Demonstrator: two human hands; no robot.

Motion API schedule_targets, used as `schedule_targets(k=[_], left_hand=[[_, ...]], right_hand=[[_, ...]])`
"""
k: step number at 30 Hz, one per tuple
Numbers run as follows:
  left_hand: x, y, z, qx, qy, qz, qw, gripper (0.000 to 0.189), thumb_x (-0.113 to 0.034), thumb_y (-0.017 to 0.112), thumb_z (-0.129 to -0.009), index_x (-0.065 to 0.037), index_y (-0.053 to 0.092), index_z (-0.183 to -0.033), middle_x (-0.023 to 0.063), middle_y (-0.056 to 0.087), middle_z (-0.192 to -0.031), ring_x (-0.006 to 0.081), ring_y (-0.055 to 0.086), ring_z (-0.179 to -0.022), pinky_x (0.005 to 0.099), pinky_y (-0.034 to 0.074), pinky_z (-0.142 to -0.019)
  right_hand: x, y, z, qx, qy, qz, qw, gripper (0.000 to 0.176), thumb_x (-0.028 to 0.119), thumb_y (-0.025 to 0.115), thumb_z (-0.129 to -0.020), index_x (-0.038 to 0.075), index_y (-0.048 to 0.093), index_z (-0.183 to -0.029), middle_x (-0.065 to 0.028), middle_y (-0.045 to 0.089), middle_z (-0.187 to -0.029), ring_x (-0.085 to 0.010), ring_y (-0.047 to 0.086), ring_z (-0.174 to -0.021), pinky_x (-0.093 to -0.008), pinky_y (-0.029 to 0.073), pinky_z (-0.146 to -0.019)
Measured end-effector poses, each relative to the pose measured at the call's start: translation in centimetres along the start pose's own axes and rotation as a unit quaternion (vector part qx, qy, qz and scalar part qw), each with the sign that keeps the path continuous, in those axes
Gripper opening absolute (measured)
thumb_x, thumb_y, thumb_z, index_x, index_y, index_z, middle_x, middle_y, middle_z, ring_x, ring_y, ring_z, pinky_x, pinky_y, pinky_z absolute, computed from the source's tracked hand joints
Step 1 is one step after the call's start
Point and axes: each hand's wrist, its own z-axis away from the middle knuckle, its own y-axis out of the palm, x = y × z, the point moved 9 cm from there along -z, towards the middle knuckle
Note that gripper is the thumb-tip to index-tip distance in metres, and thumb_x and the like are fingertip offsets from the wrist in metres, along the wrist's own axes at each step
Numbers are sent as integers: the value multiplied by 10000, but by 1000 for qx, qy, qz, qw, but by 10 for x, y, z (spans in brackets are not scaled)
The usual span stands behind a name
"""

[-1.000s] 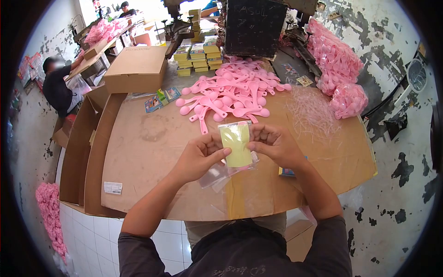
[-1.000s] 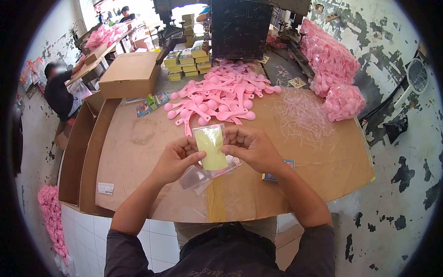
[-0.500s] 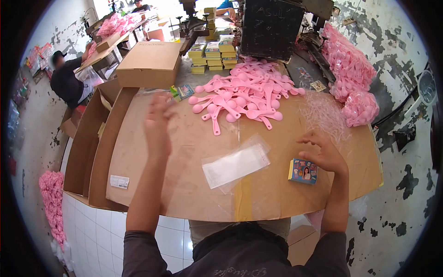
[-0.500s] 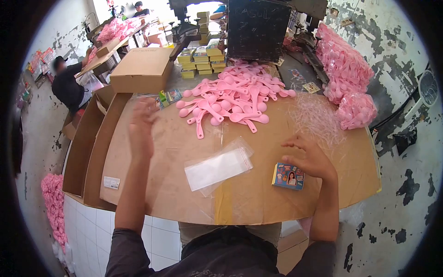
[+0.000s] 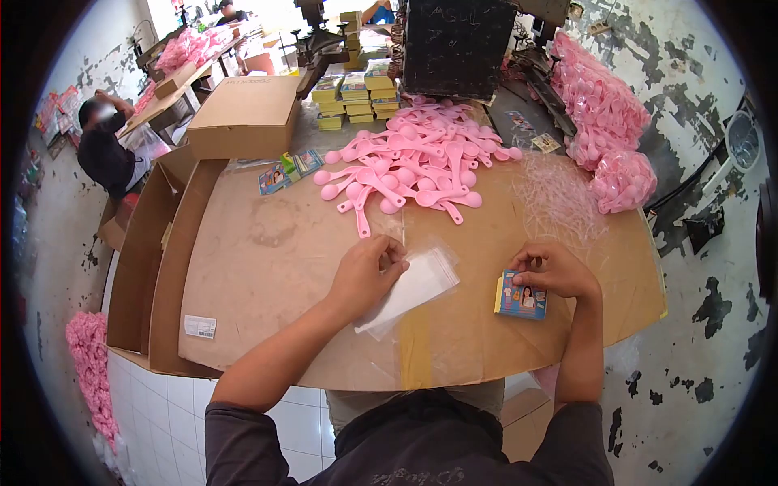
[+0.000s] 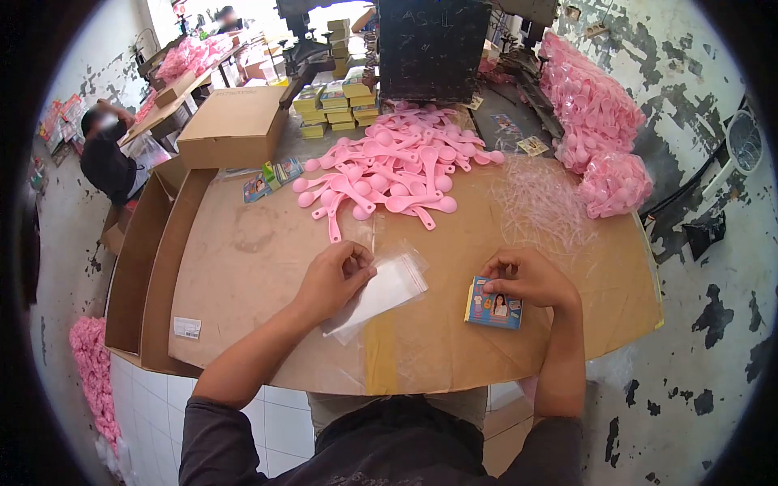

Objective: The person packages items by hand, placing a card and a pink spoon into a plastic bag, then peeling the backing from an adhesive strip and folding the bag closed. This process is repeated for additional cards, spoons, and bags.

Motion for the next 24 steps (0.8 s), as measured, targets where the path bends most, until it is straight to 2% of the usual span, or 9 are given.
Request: schedule_targets(k=[3,6,9,12,15,18,21,24], left_hand=[[0,-1,1,14,-16,3,1000,192,-130,769,-899,-13,732,-1048,114,676,-927,225,651,-783,351,537,-757],[-8,-1,6,-4,49,-60,997,210,-114,738,-919,-2,712,-1095,116,671,-927,236,653,-794,363,535,-766],[-11,-2,8,-12,64,-73,995,210,-116,691,-942,8,688,-1112,149,668,-909,297,665,-838,405,540,-791],[-14,-5,6,-24,50,-60,997,224,-130,660,-968,13,670,-1140,164,668,-925,323,658,-865,425,535,-811],[-9,-4,5,-23,33,-36,999,257,-89,643,-977,19,647,-1211,168,670,-914,303,660,-822,398,539,-784],[-12,-6,7,-7,18,70,997,289,-61,643,-990,30,628,-1265,124,685,-899,208,654,-769,332,533,-734],[14,3,6,16,-35,202,979,302,-53,648,-1004,26,627,-1294,71,703,-910,117,628,-751,270,517,-706],[25,-1,3,51,-67,212,974,233,-106,640,-1033,25,648,-1225,37,716,-972,83,645,-844,233,522,-756]], right_hand=[[3,-1,0,-4,6,-26,1000,191,173,805,-898,41,760,-1028,-14,690,-873,-111,595,-763,-292,480,-701],[2,-4,-1,-26,-43,-11,999,191,156,785,-917,34,735,-1055,-18,683,-886,-108,601,-765,-289,492,-708],[10,-14,-1,-81,-54,-30,995,180,136,763,-935,32,705,-1071,-26,680,-907,-117,622,-789,-311,514,-726],[62,-11,-2,-125,-23,-183,975,162,118,734,-957,32,686,-1085,-22,669,-901,-123,640,-847,-334,530,-747],[85,15,-17,-89,11,-178,980,159,94,707,-967,31,691,-1112,-50,663,-917,-177,658,-872,-349,541,-786],[123,35,-36,-35,-197,10,980,218,62,718,-920,29,691,-1134,-88,660,-930,-243,666,-874,-349,542,-811],[131,51,-47,-8,-234,30,972,286,39,724,-861,26,692,-1145,-110,658,-939,-297,657,-859,-354,539,-823],[112,61,-53,-32,-243,24,969,327,31,720,-827,30,695,-1153,-102,686,-985,-260,657,-852,-351,540,-812]])
